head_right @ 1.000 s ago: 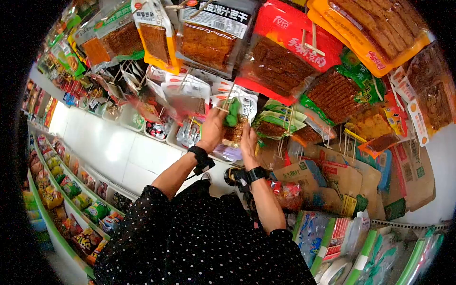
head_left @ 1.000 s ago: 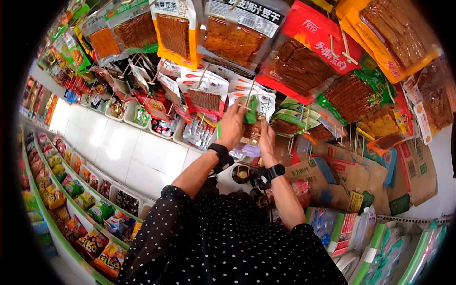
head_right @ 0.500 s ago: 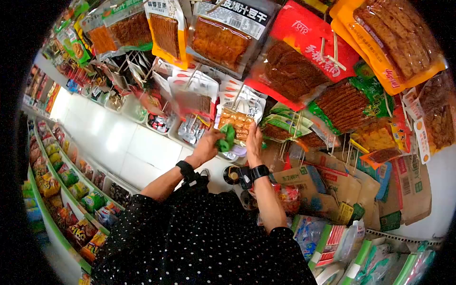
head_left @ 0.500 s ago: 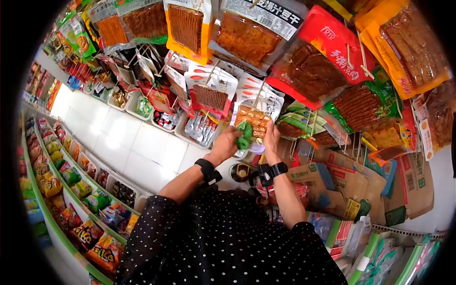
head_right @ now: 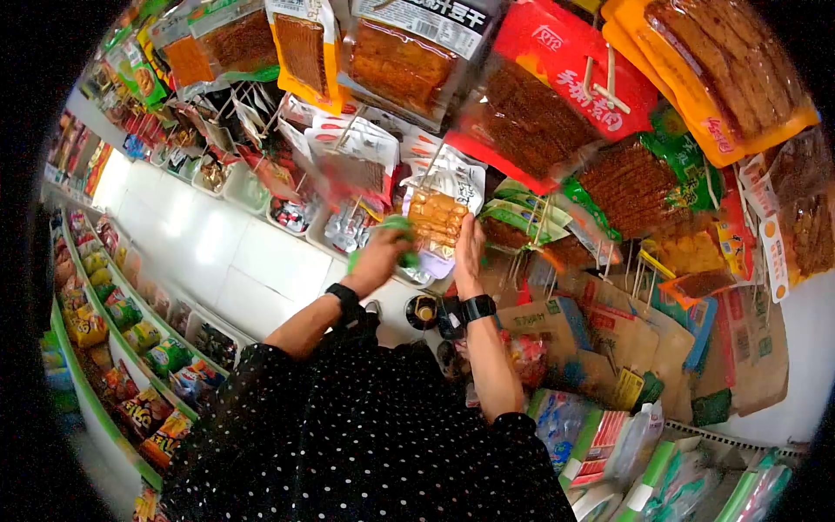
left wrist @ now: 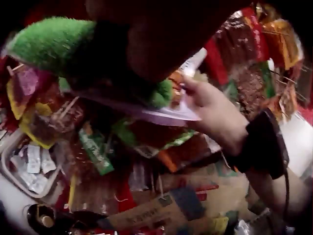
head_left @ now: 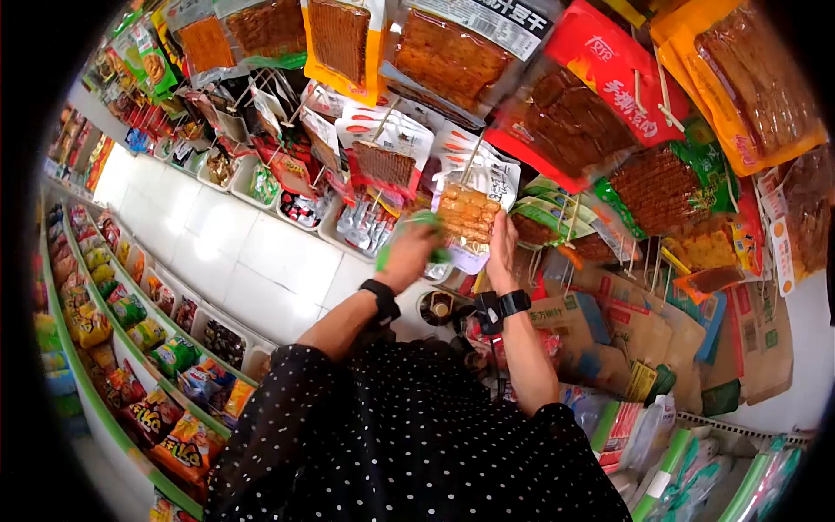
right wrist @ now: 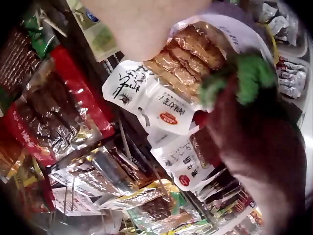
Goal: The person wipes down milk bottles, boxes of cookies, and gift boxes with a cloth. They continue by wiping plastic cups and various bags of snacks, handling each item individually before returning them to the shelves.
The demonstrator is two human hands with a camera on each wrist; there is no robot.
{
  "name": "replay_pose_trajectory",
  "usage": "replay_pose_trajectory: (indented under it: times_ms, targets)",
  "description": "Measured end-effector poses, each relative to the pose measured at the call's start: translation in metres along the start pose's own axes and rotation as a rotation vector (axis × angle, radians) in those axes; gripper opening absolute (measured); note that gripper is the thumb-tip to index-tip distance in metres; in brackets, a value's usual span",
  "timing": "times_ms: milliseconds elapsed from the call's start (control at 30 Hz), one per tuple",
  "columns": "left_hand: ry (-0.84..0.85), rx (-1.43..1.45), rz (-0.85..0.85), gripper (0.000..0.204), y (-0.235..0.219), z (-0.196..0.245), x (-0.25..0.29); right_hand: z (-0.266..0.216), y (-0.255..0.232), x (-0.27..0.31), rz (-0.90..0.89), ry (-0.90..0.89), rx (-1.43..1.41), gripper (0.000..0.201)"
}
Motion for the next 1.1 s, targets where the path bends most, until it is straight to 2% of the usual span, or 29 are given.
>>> replay_pose_trajectory:
  times_ms: [33, 67, 100, 133, 167, 267, 300, 367, 400, 433, 467, 533, 567, 600, 633, 700, 733, 767, 800, 867, 967, 1000, 1067, 1100]
  targets:
    - [-0.104, 0.078, 0.081, 0.027, 0.024, -0.047, 0.013, -0.020, 0.001, 0.004, -0.018, -0.006, 0.063, 0.061]
    - [-0.403, 0.097, -0.133, 0.020, 0.013, -0.063, 0.024, -0.025, 0.002, 0.005, 0.008, 0.012, 0.058, 0.060]
    - [-0.439, 0.081, -0.049, 0.020, 0.006, -0.076, 0.038, -0.028, 0.005, 0.003, 0.030, 0.026, 0.055, 0.059]
    - [-0.562, 0.136, 0.013, 0.023, 0.009, -0.093, 0.054, -0.030, 0.009, 0.001, 0.047, 0.039, 0.050, 0.059]
    - [-0.510, 0.143, 0.132, 0.027, 0.012, -0.111, 0.073, -0.022, 0.008, -0.003, 0.002, 0.071, 0.130, 0.063]
    - [-0.766, 0.247, 0.067, 0.036, 0.002, -0.133, 0.119, 0.027, 0.008, -0.018, 0.113, 0.012, 0.139, 0.054]
    - [-0.862, 0.336, 0.048, 0.038, 0.014, -0.155, 0.140, 0.014, 0.018, -0.014, 0.156, -0.002, 0.039, 0.060]
    - [-1.010, 0.423, -0.012, 0.043, 0.022, -0.183, 0.175, 0.028, 0.016, -0.019, 0.191, 0.015, 0.197, 0.063]
    - [-1.038, 0.470, -0.008, 0.041, 0.015, -0.183, 0.187, 0.033, 0.017, -0.022, 0.207, 0.019, 0.275, 0.065]
    - [-1.054, 0.572, 0.068, 0.040, 0.015, -0.188, 0.203, 0.006, 0.026, -0.016, 0.162, 0.072, 0.236, 0.067]
    - [-1.065, 0.672, 0.143, 0.039, 0.016, -0.194, 0.216, 0.014, 0.026, -0.017, 0.156, 0.009, 0.236, 0.067]
    - [-1.106, 0.858, 0.213, 0.033, -0.023, -0.166, 0.222, 0.018, 0.030, -0.017, 0.076, 0.074, 0.208, 0.066]
    - [-1.112, 0.973, 0.254, 0.032, -0.030, -0.161, 0.229, 0.064, 0.020, -0.028, 0.096, 0.007, 0.210, 0.069]
    - [-1.112, 1.088, 0.293, 0.030, -0.032, -0.159, 0.235, 0.020, 0.032, -0.006, 0.115, 0.118, 0.279, 0.070]
    - [-1.151, 1.115, 0.329, 0.031, -0.032, -0.163, 0.241, 0.034, 0.030, 0.003, 0.109, -0.077, 0.447, 0.065]
    - [-1.180, 1.125, 0.359, 0.035, -0.034, -0.169, 0.249, 0.056, 0.032, 0.012, 0.215, -0.115, 0.377, 0.051]
    - [-1.193, 1.131, 0.373, 0.037, -0.034, -0.175, 0.253, 0.032, 0.049, 0.023, 0.321, 0.041, 0.138, 0.043]
    - [-1.223, 1.136, 0.373, 0.036, -0.031, -0.181, 0.254, 0.065, 0.053, 0.019, 0.334, -0.019, -0.053, 0.028]
    - [-1.221, 1.146, 0.357, 0.036, -0.032, -0.183, 0.251, 0.048, 0.066, 0.026, 0.171, 0.129, -0.172, 0.027]
    - [-1.219, 1.165, 0.321, 0.037, -0.036, -0.183, 0.244, 0.010, 0.092, 0.021, -0.195, 0.169, -0.035, 0.037]
    - [-1.195, 1.158, 0.260, 0.038, -0.019, -0.201, 0.239, 0.006, 0.132, -0.012, -0.151, -0.210, 0.069, 0.042]
    - [-1.213, 1.158, 0.244, 0.041, -0.022, -0.198, 0.233, 0.001, 0.142, -0.023, -0.133, -0.140, -0.035, 0.044]
    - [-1.121, 1.149, 0.231, 0.041, -0.025, -0.200, 0.228, 0.006, 0.158, -0.049, -0.188, -0.105, -0.279, 0.049]
    - [-1.115, 1.151, 0.231, 0.040, -0.025, -0.200, 0.229, 0.012, 0.158, -0.056, -0.200, -0.098, -0.186, 0.051]
Point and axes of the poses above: each hand's wrist, its own x-axis away from the middle knuckle, its own y-axis out of the palm, z = x × y, the point moved 3 cm from there along -x, towards the middle knuckle, and after that the axes turned 5 degrees about -y, right-handed, at the moved point
